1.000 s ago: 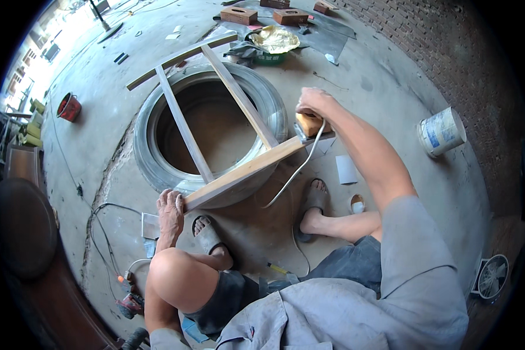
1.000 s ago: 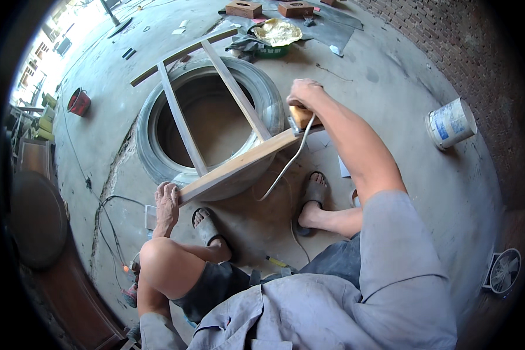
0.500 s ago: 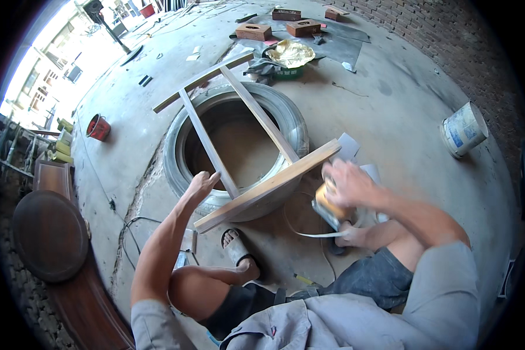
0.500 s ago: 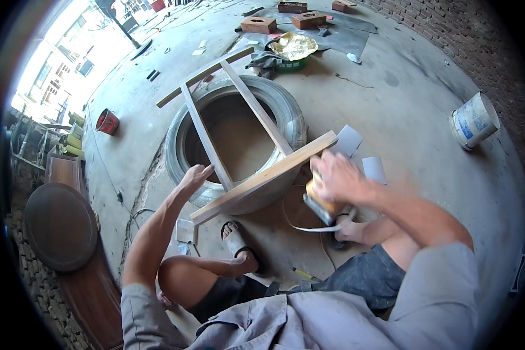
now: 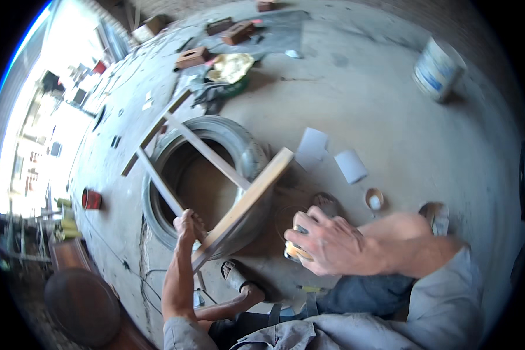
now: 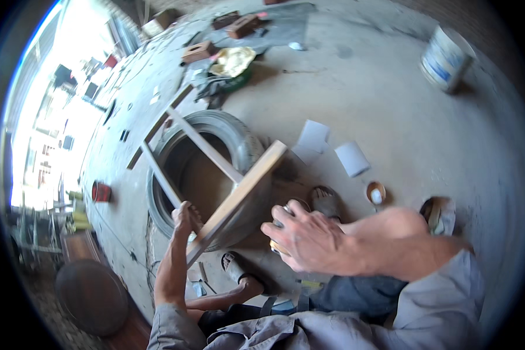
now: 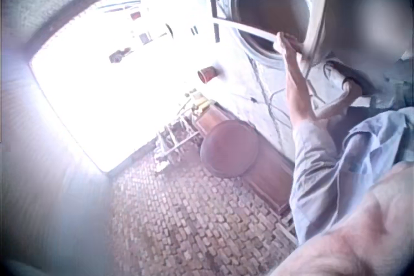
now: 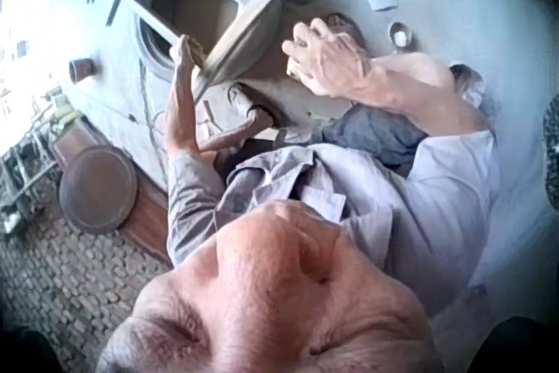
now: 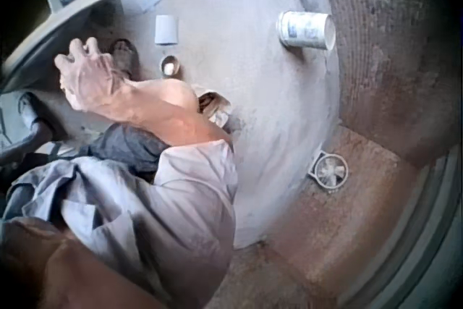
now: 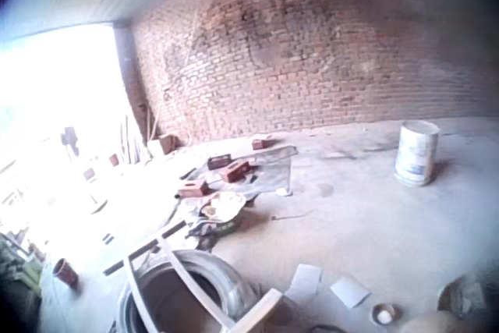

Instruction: The person uses an electric sander to smooth the surface of a wooden frame. They hold the frame with one hand and operate the sander with the other, moving it along the edges and flat surfaces of the wood.

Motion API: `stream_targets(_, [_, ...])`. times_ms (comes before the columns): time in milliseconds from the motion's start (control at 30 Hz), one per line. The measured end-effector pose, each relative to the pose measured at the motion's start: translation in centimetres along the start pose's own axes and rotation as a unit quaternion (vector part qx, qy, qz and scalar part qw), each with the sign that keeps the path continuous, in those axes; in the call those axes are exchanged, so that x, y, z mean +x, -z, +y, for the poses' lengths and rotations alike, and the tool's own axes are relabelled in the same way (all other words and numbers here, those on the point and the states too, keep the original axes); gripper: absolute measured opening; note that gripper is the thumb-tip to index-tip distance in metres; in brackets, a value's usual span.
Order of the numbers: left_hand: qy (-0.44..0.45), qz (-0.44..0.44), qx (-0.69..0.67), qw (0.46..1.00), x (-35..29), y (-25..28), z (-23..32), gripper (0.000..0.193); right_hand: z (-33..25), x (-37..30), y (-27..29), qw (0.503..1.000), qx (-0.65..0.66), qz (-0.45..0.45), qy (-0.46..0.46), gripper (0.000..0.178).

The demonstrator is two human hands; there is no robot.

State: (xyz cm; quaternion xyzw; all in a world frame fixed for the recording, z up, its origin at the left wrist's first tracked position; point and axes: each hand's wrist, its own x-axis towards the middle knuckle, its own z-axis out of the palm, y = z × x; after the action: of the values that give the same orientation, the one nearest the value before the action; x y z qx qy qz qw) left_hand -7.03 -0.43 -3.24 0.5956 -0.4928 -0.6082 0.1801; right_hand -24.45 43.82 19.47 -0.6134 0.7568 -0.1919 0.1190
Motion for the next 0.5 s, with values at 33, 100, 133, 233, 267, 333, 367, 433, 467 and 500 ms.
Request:
stream_targets(33, [-0.007,-0.01,0.019,1.0,-0.1,0.8,0.8,0.017,0.3,-0.1,0.1,1.0,0.002,-0.004,-0.001,0.041])
stream_targets(100, [-0.048,-0.006,0.072,0.996,-2.1,1.0,3.4,0.018,1.0,-0.4,-0.5,1.0,0.004,0.002,0.0,0.038])
stream_targets(133, [-0.068,0.002,0.115,0.991,-3.5,1.4,5.3,0.019,1.2,-0.5,-0.8,1.0,-0.004,0.016,0.006,0.04])
stream_targets(233, [-0.116,0.013,0.187,0.975,-6.0,3.0,9.3,0.02,0.6,-1.1,-0.7,0.999,-0.024,0.024,0.018,0.043])
stream_targets(267, [-0.119,0.007,0.218,0.969,-7.2,3.0,10.3,0.021,0.5,-1.4,-1.0,0.999,-0.016,0.038,0.025,0.043])
stream_targets(333, [-0.125,-0.002,0.276,0.953,-9.4,3.1,12.0,0.023,0.0,-1.8,-1.7,0.997,-0.004,0.067,0.042,0.042])
stream_targets(367, [-0.124,0.0,0.306,0.944,-9.6,3.7,12.4,0.017,-0.5,-1.9,-1.7,0.997,-0.001,0.063,0.045,0.041])
stream_targets(433, [-0.163,0.007,0.348,0.923,-10.8,3.5,13.1,0.017,-1.2,-2.1,-1.9,0.998,0.009,0.046,0.052,0.041])
stream_targets(467, [-0.182,0.01,0.369,0.911,-11.5,3.1,13.4,0.019,-1.3,-2.2,-2.0,0.998,0.013,0.036,0.055,0.04])
stream_targets(500, [-0.197,0.034,0.4,0.895,-12.2,2.8,13.5,0.027,-1.5,-2.4,-2.3,0.998,0.014,0.032,0.059,0.04])
